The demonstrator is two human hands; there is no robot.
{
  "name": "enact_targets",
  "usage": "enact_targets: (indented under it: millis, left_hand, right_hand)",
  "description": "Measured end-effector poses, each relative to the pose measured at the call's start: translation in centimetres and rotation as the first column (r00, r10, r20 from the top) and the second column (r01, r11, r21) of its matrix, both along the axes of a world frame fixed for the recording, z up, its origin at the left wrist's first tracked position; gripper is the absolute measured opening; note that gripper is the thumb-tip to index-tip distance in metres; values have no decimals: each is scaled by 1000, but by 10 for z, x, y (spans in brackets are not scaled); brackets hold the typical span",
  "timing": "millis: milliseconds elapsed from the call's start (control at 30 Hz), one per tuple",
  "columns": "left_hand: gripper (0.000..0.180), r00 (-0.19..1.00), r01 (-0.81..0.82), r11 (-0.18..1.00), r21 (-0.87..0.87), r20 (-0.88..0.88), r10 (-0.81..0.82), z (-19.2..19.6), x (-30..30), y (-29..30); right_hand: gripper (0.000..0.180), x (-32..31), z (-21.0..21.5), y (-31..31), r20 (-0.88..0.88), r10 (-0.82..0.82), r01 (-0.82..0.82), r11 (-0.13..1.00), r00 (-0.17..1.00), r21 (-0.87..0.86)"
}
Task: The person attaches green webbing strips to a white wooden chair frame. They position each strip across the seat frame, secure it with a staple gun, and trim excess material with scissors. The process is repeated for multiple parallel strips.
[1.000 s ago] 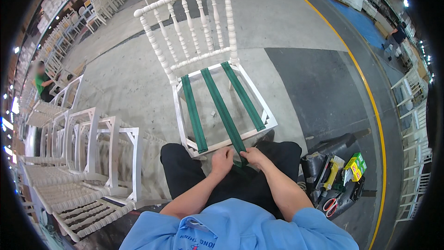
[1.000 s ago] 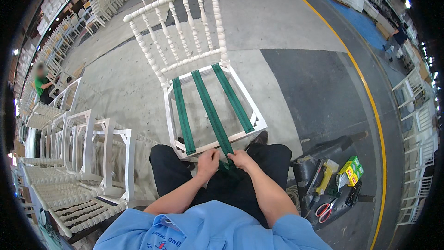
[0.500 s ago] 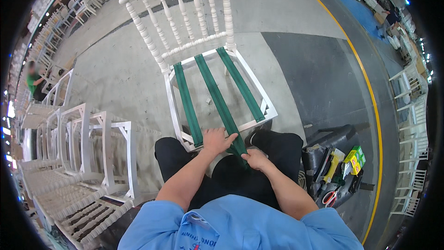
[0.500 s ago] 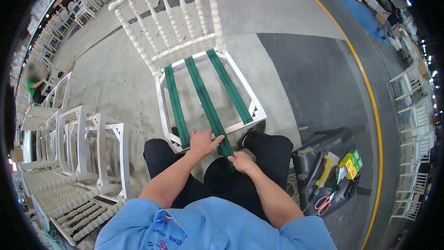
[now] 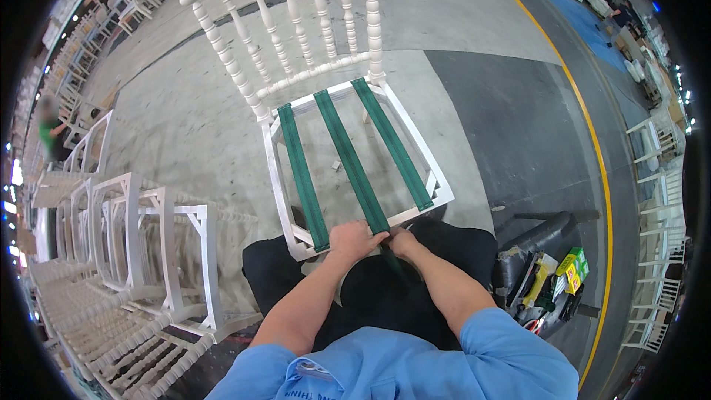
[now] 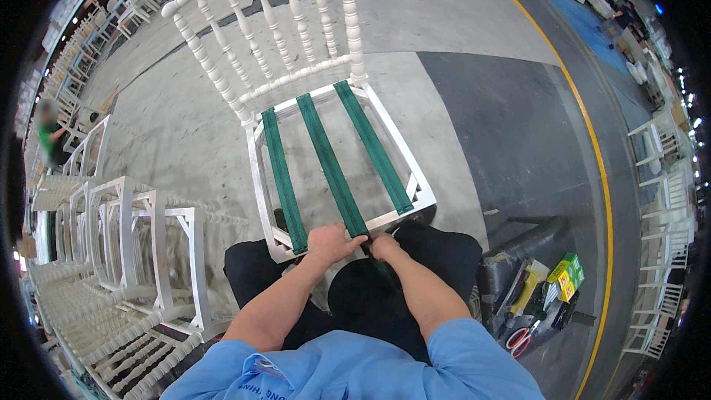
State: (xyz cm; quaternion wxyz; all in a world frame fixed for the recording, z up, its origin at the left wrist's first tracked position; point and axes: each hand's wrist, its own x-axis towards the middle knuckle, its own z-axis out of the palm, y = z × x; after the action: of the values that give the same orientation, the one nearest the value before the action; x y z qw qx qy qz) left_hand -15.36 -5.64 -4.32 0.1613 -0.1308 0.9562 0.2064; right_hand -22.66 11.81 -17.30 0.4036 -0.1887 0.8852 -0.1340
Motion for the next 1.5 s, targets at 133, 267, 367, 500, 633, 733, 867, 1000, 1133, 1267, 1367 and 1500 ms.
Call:
enact_targets:
  millis: [133,267,367,500,633,733,867,1000,1133,1267,1367,1500]
  left_hand:
    - [67,1000,-2,1000,-13,27,2,2,0,1]
    - [66,1000,-8,999,-34,-14,8,-2,2,1]
    - [67,998,-21,997,-70,63,25,-4,10,-4]
    - [68,997,-9,998,-68,72,14,-3,2,0]
    - [74,1000,-5,998,-69,-31,3,-5,-4,5]
    - [73,1000,4,998,-59,-2,-4,-6,-6,8]
    - [70,995,-6,995,-95,101,15,-15,6,-1]
    - [67,1000,1,998,-57,-6,-2,-24,7,0]
    - [66,985,-2,1000,-9,-171,0,-28,-1,3]
    - [67,994,-24,1000,4,-105,25,-32,4,-1]
    - [69,998,-27,999,28,-54,28,-24,3,-4]
    - [72,999,-1,999,49,-39,3,-18,0,-6]
  right_hand:
    - [36,-9,-27,-6,59,9,-4,997,998,-81]
    - [34,0,-18,4,18,-232,226,924,973,-309]
    - [40,22,3,1,509,-632,797,567,584,-210]
    - [70,32,24,4,874,-466,925,253,-140,283]
    - [84,25,31,-17,900,-183,914,14,-397,406]
    - [64,19,33,-27,910,11,908,-52,-415,415]
    - [51,25,35,-57,886,-97,891,-42,-454,452]
    - [47,15,-17,-59,773,-81,760,-270,-630,591]
    - [44,-32,-60,-67,763,-100,714,-446,-639,539]
    - [42,-34,-76,-86,796,-263,819,-368,-545,440]
    - [41,-31,-88,-84,799,-393,885,-295,-456,360]
    - [39,-21,-103,-75,762,-570,951,-162,-308,263]
